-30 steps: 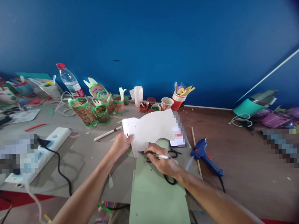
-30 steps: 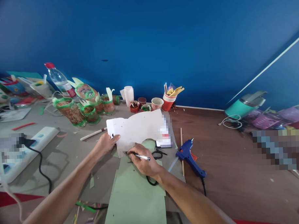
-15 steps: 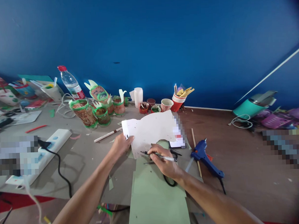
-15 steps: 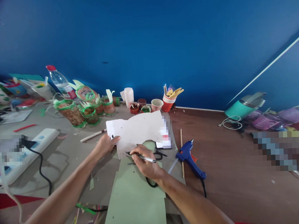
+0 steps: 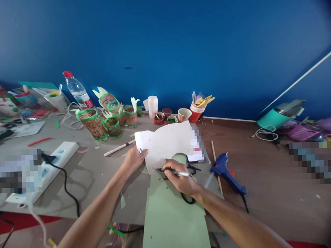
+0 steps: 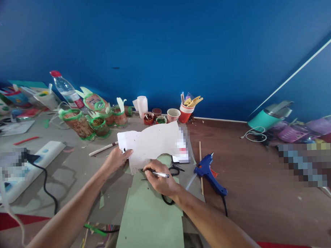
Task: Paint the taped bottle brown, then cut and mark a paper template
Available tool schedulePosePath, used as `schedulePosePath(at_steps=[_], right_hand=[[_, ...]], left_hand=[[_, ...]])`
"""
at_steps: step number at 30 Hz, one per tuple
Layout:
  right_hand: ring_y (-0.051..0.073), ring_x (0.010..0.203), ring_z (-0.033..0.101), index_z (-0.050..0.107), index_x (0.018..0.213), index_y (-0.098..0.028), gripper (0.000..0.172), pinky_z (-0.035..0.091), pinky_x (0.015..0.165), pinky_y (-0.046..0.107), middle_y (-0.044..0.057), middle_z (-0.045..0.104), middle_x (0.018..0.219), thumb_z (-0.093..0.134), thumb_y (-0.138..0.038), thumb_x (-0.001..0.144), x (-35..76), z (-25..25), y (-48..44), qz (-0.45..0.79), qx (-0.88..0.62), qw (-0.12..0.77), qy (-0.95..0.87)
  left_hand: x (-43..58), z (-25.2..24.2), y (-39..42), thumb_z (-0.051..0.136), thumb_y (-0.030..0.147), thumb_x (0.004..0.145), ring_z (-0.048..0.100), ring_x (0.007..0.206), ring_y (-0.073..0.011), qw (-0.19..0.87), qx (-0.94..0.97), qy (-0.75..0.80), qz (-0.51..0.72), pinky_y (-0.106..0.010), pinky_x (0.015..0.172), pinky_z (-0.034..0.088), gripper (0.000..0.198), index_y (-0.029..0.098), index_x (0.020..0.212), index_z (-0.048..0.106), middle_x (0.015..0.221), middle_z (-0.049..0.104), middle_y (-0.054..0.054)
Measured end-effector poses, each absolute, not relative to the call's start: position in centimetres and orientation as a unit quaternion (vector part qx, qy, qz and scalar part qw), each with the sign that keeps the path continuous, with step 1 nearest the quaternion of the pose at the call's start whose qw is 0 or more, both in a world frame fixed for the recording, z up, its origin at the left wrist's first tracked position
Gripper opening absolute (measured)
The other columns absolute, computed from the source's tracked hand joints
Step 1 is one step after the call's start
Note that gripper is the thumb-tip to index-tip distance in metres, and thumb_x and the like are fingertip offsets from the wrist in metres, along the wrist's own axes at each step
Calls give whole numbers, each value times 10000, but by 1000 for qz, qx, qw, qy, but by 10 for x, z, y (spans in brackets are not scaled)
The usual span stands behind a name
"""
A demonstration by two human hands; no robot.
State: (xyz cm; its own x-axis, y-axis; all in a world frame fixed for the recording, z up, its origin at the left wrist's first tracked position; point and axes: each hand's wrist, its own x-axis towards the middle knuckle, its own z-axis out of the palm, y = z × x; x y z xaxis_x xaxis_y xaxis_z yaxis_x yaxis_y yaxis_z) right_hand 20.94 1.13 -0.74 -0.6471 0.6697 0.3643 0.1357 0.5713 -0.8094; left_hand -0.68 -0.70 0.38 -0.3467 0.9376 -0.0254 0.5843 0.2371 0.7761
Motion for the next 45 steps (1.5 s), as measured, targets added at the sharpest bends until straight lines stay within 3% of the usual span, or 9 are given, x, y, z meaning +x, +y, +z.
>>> schedulePosePath(at_steps=[8,14,23,32,45], right_hand=[[140,631,548,625,818,-201,150,432,582,249,22,602,750,487,-143,828,210,-8,12,400,-243,336,-818],[147,652,567,622,809,-201,145,452,614,260,19,608,743,495,-132,824,209,-9,12,385,-234,343,-824],[152,672,574,620,817,-202,152,454,631,266,26,613,750,486,-132,830,209,-9,12,379,-228,343,-829],[154,661,569,621,811,-200,156,452,627,268,27,608,743,483,-130,828,208,-8,12,378,-232,337,-831],[166,711,591,626,822,-208,154,478,672,277,28,632,756,502,-117,822,207,-8,14,370,-230,325,-840]], left_hand=[[-8,0,-7,488,356,709,591,754,-231,253,516,742,344,-294,659,445,291,138,836,632,758,659,-56],[-7,2,-7,496,367,718,582,683,-228,257,511,749,334,-277,579,429,241,152,726,606,619,606,-39],[-7,5,-8,477,387,716,567,714,-216,250,520,749,326,-279,628,421,294,146,810,616,716,628,-39],[-7,4,-7,471,401,712,522,626,-203,251,515,755,318,-279,569,381,253,168,697,570,584,539,-16],[-7,1,-7,480,415,704,556,681,-224,248,512,751,333,-294,615,413,319,139,779,621,674,620,-47]])
